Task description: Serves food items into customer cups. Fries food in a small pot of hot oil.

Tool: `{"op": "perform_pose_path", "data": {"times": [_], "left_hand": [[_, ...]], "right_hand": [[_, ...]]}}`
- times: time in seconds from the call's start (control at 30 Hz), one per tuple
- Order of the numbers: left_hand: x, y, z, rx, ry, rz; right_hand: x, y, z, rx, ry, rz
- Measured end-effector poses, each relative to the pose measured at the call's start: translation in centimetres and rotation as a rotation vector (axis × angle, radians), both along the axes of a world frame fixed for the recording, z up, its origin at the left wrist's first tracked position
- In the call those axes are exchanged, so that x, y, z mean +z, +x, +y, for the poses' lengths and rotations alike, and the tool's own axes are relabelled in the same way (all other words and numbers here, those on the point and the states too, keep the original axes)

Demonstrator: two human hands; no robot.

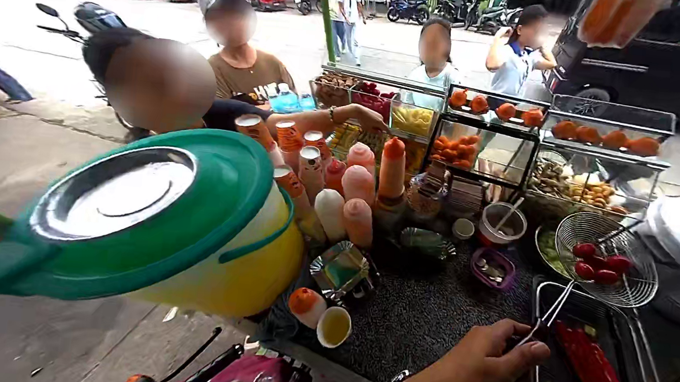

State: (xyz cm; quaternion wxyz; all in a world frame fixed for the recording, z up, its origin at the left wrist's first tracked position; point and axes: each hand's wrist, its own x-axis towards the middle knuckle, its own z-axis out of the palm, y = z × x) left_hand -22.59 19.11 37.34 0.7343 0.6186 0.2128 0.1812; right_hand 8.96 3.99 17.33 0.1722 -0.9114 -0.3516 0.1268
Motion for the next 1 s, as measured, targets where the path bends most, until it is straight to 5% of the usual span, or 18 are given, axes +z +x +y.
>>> {"op": "perform_pose_path", "data": {"times": [0.1, 0.2, 0.37, 0.5, 0.7, 1.0], "left_hand": [[-1.8, 2.6, -1.4, -0.055, 0.006, 0.029], [-3.1, 5.4, -2.9, -0.097, 0.064, 0.088], [-4.9, 11.0, -5.5, -0.125, 0.145, 0.134], [-6.4, 16.3, -7.6, -0.185, 0.177, 0.129], [-8.0, 21.0, -9.0, -0.506, 0.443, 0.146], [-11.1, 19.0, -6.6, -0.677, 0.523, 0.326]], "right_hand": [[0.1, 0.1, -1.4, 0.047, 0.022, 0.002], [2.0, -0.9, -2.4, 0.101, 0.267, 0.101], [9.3, -6.3, -2.7, 0.141, 0.735, 0.928], [11.4, -5.9, -3.7, 0.068, 0.958, 1.087], [9.3, 1.4, -7.4, -0.306, 0.893, 1.087], [6.7, 13.3, -15.1, -0.661, 0.794, 1.157]]}}
